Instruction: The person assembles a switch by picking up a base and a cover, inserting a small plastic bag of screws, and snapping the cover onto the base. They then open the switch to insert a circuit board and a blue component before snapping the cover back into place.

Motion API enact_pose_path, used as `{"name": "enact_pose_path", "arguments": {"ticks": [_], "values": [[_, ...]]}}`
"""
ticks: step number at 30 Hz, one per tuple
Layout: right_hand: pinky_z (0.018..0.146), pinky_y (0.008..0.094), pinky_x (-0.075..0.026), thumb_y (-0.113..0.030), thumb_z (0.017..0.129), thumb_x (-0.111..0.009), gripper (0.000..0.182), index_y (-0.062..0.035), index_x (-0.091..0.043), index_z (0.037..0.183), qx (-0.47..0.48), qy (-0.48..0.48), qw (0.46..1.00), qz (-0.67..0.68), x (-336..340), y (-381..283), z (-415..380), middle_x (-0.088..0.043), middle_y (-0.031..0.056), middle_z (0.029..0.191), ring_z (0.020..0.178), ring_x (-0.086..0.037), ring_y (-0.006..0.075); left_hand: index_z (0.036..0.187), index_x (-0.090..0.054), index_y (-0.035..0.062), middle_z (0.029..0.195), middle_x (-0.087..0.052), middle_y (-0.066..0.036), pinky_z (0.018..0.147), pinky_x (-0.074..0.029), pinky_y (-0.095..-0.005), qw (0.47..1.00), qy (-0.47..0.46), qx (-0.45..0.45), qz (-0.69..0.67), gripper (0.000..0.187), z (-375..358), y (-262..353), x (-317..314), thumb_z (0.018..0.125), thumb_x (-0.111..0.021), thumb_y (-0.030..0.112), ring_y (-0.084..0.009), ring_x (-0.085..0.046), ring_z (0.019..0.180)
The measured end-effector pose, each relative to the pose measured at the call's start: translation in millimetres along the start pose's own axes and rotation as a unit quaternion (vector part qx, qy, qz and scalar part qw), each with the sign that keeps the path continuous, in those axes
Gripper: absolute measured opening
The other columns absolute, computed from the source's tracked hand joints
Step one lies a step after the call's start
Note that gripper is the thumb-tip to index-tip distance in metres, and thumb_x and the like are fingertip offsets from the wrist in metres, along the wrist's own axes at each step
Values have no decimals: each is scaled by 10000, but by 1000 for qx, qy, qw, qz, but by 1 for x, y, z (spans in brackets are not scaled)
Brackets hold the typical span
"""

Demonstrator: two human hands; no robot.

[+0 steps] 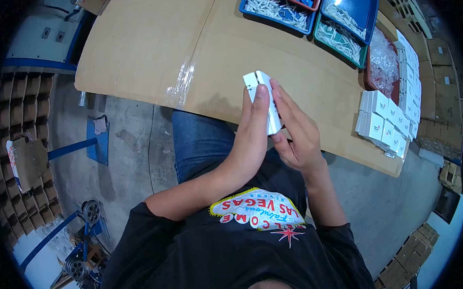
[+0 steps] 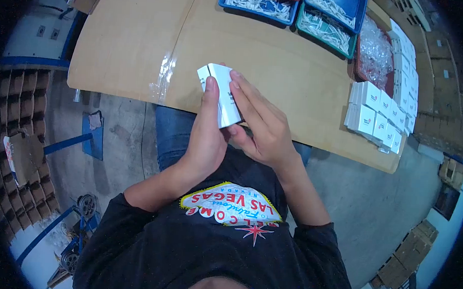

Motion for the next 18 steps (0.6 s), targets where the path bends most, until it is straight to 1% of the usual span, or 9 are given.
{"name": "enact_pose_path", "arguments": {"ticks": [2,5,6,8,9,11,12,14,18], "values": [[1051,473,-512,-381,1006,-605,611,98,-566,1384,21,11,1000,-15,2,-4,1,-560,294,1435,1270,-614,439,1478,-438,59,1298,-605,-70,1025,-471,-341,999,-2,-32,-8,638,-10,7,-11,1107,-312,562,-161,-606,1183],[1061,492,-505,-416,1038,-545,628,122,-571,1361,42,31,998,-37,3,-9,1,-589,314,1384,1253,-624,445,1470,-440,41,1301,-607,-84,1034,-466,-344,997,12,-73,-13,645,-15,8,-15,1110,-296,557,-161,-604,1186],[1056,498,-508,-406,1048,-526,616,130,-577,1347,43,48,997,-44,3,-8,0,-605,318,1359,1239,-633,447,1470,-440,41,1301,-607,-84,1034,-466,-344,997,11,-72,-13,645,-15,8,-15,1110,-296,557,-161,-604,1186],[1051,504,-510,-397,1057,-507,606,137,-584,1334,45,66,996,-50,-1,-6,0,-621,321,1334,1224,-643,449,1438,-463,44,1255,-616,-82,1007,-475,-328,1000,-15,-12,-16,620,-15,6,-13,1115,-288,544,-147,-610,1145],[1048,510,-512,-382,1067,-485,592,141,-590,1323,48,82,994,-46,-4,-4,-1,-633,322,1312,1213,-650,450,1438,-463,44,1255,-616,-82,1007,-475,-328,1000,-15,-12,-16,620,-15,5,-13,1115,-288,544,-147,-610,1145],[1044,515,-513,-367,1077,-462,580,145,-595,1312,51,100,993,-40,-9,-2,-3,-645,324,1291,1201,-657,451,1368,-509,56,1165,-636,-57,930,-497,-297,1000,-3,-28,14,590,-14,5,-11,1116,-290,543,-119,-623,1052],[1040,521,-515,-353,1083,-448,567,144,-596,1312,48,109,992,-43,-11,-1,-4,-647,324,1287,1199,-659,451,1368,-509,56,1165,-636,-57,930,-497,-297,999,-2,-28,15,590,-13,6,-13,1116,-290,543,-119,-623,1052],[1035,526,-516,-339,1088,-434,556,143,-597,1312,45,118,991,-44,-14,0,-5,-649,324,1283,1196,-661,451,1130,-526,63,894,-537,8,690,-416,-233,999,26,-36,-9,493,-11,7,-15,1131,-303,502,-51,-484,783],[1030,530,-518,-323,1093,-425,544,145,-599,1309,45,127,990,-47,-15,2,-7,-655,324,1272,1180,-670,451,1124,-530,65,893,-534,9,686,-415,-232,999,26,-36,-2,478,-11,5,-14,1133,-310,490,-50,-483,777]]}}
Point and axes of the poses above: each hand's wrist, its own z-axis towards the middle knuckle, its own x-axis out of the back of the hand, y = z × x, the point moved 3 cm from there along z, towards the middle knuckle
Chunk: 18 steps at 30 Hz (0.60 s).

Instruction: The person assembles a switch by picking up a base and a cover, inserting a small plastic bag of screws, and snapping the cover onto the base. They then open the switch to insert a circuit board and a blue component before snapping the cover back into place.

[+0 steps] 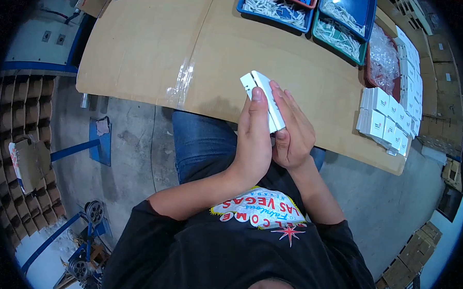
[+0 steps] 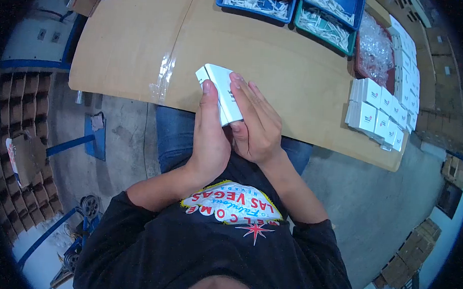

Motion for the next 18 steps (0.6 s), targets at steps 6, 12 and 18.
{"name": "enact_pose_path", "arguments": {"ticks": [6,12,18], "values": [[1029,528,-519,-312,1093,-428,529,142,-611,1295,-2,15,1000,4,2,0,-1,-667,319,1252,1173,-675,448,1129,-541,58,903,-547,4,703,-430,-239,1000,20,-22,-2,479,-1,-1,-5,1134,-314,480,-54,-498,790],[1030,521,-519,-314,1090,-440,524,139,-625,1277,-2,17,1000,10,4,-3,0,-676,312,1240,1177,-675,448,1147,-545,47,921,-561,-9,731,-441,-250,1000,11,-28,-5,492,-3,-2,-4,1135,-306,477,-63,-512,823],[1068,516,-493,-371,1116,-338,605,141,-596,1309,-8,-11,1000,8,4,-2,-3,-652,322,1286,1200,-659,455,1145,-547,35,935,-577,-17,750,-442,-257,999,21,-30,-17,505,-4,-7,2,1137,-297,474,-78,-526,833]]}}
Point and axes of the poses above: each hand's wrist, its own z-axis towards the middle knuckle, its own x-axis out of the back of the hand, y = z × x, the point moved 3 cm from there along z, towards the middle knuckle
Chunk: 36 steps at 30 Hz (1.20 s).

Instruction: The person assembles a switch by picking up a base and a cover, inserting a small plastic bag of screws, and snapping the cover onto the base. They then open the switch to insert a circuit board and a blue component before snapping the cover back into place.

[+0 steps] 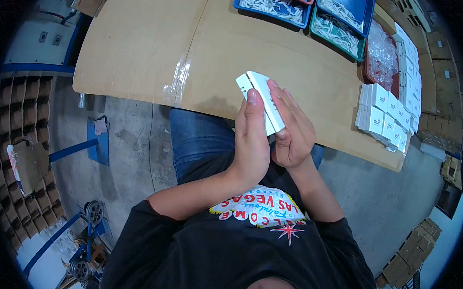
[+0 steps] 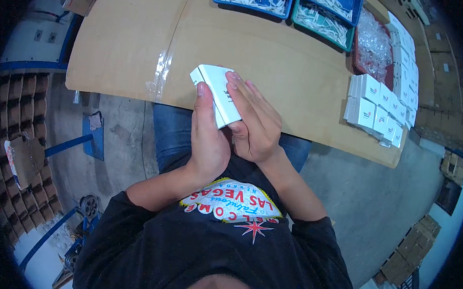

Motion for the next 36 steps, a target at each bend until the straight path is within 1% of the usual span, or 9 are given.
{"name": "enact_pose_path", "arguments": {"ticks": [8,10,15,20,25,30,32,35,36], "values": [[1158,516,-393,-351,1080,-486,520,82,-600,1344,-54,-54,993,93,3,3,5,-600,288,1396,1357,-561,406,1507,-420,91,1336,-582,-98,1038,-466,-358,999,-29,14,-28,580,15,-2,9,1111,-314,501,-178,-594,1229],[1147,472,-411,-242,1072,-538,372,61,-617,1273,-180,18,964,196,3,8,-1,-615,271,1383,1325,-594,346,1508,-378,53,1319,-553,-123,1042,-456,-358,998,-37,7,-53,559,19,-3,8,1112,-326,445,-193,-580,1210],[977,355,-510,-17,1054,-527,63,15,-581,1057,-224,129,928,267,13,4,5,-677,215,1187,1079,-657,214,1585,-232,19,1360,-497,-156,1100,-411,-396,996,-73,3,-55,611,18,6,8,1069,-397,300,-248,-533,1257],[965,383,-520,-144,1103,-465,223,23,-581,1012,-262,116,908,305,30,11,1,-653,134,996,1013,-648,199,1613,-151,-22,1500,-387,-228,1180,-320,-412,949,-176,-235,115,978,12,23,8,853,-672,305,-306,-436,1384],[992,419,-510,-289,1113,-461,338,20,-598,1096,-296,90,874,375,37,13,-1,-653,126,1015,1042,-654,218,1587,-151,-45,1553,-354,-292,1234,-221,-468,865,-242,-371,238,1125,18,14,21,773,-772,420,-387,-308,1513],[1042,368,-474,-390,1024,-636,664,4,-392,1499,-349,-29,812,468,30,-14,16,-550,182,1410,1259,-585,260,1548,-273,4,1561,-369,-239,1228,-207,-593,824,-267,-409,287,1006,18,17,17,704,-746,280,-499,-231,1522],[1052,368,-465,-358,1020,-646,658,4,-392,1506,-363,-31,814,452,29,-26,22,-554,177,1404,1265,-580,257,1553,-269,8,1571,-360,-237,1231,-203,-593,810,-277,-423,297,1004,18,17,16,705,-742,267,-500,-219,1525],[1085,382,-436,-268,1006,-662,660,12,-375,1530,-372,-31,818,438,26,-23,19,-534,169,1432,1308,-546,256,1570,-291,17,1585,-341,-244,1221,-234,-521,874,-248,-348,233,906,16,19,18,835,-643,411,-439,-247,1521],[1103,388,-418,-248,1002,-661,662,16,-372,1536,-328,-33,865,379,26,-22,18,-517,169,1454,1333,-526,263,1574,-297,21,1581,-355,-239,1206,-271,-495,894,-228,-322,215,869,13,21,17,892,-593,471,-416,-305,1499]]}}
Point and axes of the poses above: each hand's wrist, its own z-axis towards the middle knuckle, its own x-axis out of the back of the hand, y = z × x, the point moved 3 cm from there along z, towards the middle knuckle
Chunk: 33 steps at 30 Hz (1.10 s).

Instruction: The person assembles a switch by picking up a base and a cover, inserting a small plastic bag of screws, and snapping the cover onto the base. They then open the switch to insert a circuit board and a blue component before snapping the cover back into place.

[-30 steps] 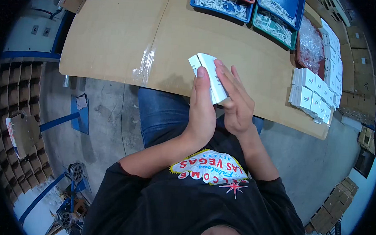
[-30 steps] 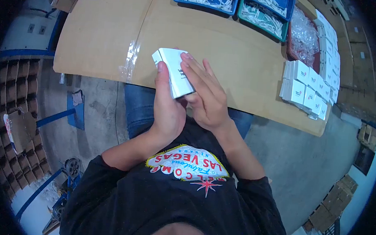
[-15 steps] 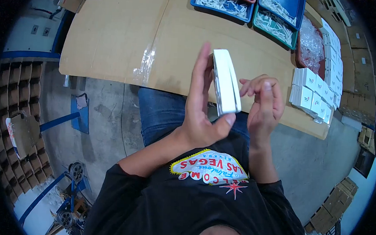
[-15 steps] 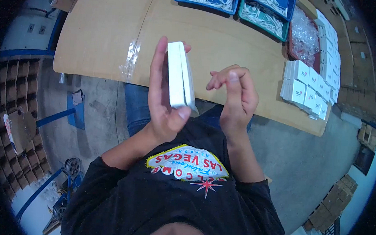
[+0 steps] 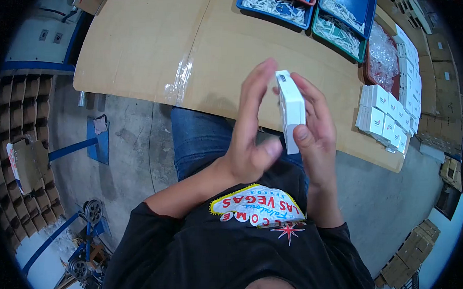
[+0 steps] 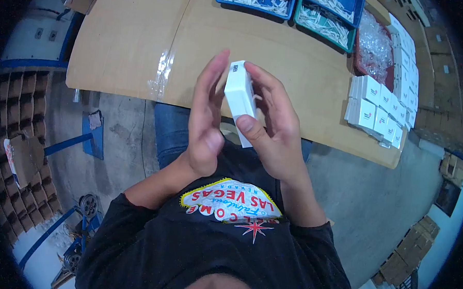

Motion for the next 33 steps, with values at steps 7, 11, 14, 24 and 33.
{"name": "enact_pose_path", "arguments": {"ticks": [7,11,14,24,33], "values": [[1122,416,-404,-336,849,-726,772,59,-476,1463,149,-4,953,-262,11,4,1,-486,253,1488,1375,-503,371,1481,-473,100,1332,-618,-85,997,-502,-357,801,-41,522,-292,753,-3,5,-5,1047,-302,690,-195,-608,1233],[1054,442,-472,-425,880,-715,743,63,-537,1412,195,11,917,-347,8,15,2,-537,284,1428,1292,-571,442,1425,-504,119,1250,-638,-56,950,-515,-338,800,-37,521,-296,638,-12,-7,-10,1050,-429,629,-166,-633,1150],[1041,450,-483,-517,948,-663,770,75,-529,1422,192,27,920,-340,8,18,2,-565,299,1407,1258,-598,449,1430,-488,103,1260,-622,-58,979,-496,-335,797,-12,502,-335,622,-10,-4,-17,1062,-431,601,-160,-623,1160],[1058,481,-491,-564,1060,-420,784,119,-498,1437,238,12,876,-420,10,19,1,-563,333,1407,1282,-592,480,1381,-497,91,1170,-612,-41,956,-488,-323,823,7,461,-331,562,-12,-5,-29,1087,-406,560,-125,-611,1089],[1048,482,-502,-525,1083,-389,742,124,-510,1422,252,18,875,-414,9,24,0,-579,333,1386,1270,-601,479,1322,-534,94,1143,-620,-32,935,-491,-312,824,45,443,-349,501,-18,-12,-32,1094,-411,523,-117,-617,1063]]}}
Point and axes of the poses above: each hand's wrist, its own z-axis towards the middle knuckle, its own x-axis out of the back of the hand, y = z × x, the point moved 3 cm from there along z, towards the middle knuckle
